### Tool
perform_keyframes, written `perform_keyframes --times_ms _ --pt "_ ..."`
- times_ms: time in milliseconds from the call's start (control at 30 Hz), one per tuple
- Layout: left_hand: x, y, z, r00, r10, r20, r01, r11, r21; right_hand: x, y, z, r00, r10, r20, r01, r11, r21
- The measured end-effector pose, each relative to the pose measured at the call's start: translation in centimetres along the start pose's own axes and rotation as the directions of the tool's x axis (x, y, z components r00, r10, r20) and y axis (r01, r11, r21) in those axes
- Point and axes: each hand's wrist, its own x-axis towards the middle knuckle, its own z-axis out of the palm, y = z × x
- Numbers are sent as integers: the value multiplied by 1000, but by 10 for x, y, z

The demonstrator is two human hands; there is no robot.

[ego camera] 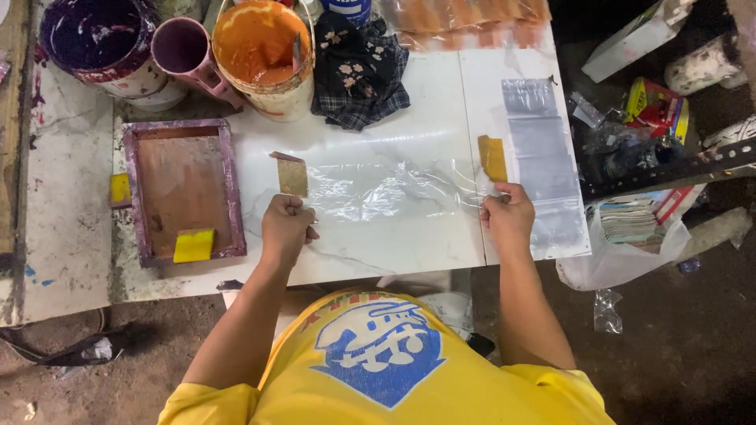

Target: The person smooths a plastic sheet on a table, then picks up a paint bucket and stirs the orange paint with a stick. They pour the paint into a rectangular tray and use a yellow sponge to spread it evenly.

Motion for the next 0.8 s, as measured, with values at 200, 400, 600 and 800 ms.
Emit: perform_keyframes --times_ms 200,400,600,800 --pt "-17 19 1 1000 4 1 -4 1000 26 -8 -11 0 1000 20 -10 -20 998 -58" --pt "-30 21 -5 1000 18 -12 -17 997 80 -19 -13 -1 1000 15 -18 -17 997 -76" --pt "-29 26 5 997 54 -55 -37 960 276 -18 -13 0 999 -32 -3 31 994 -100" --pt "-15 17 13 993 75 -91 -33 916 399 -24 -18 2 1000 -26 11 27 994 -104"
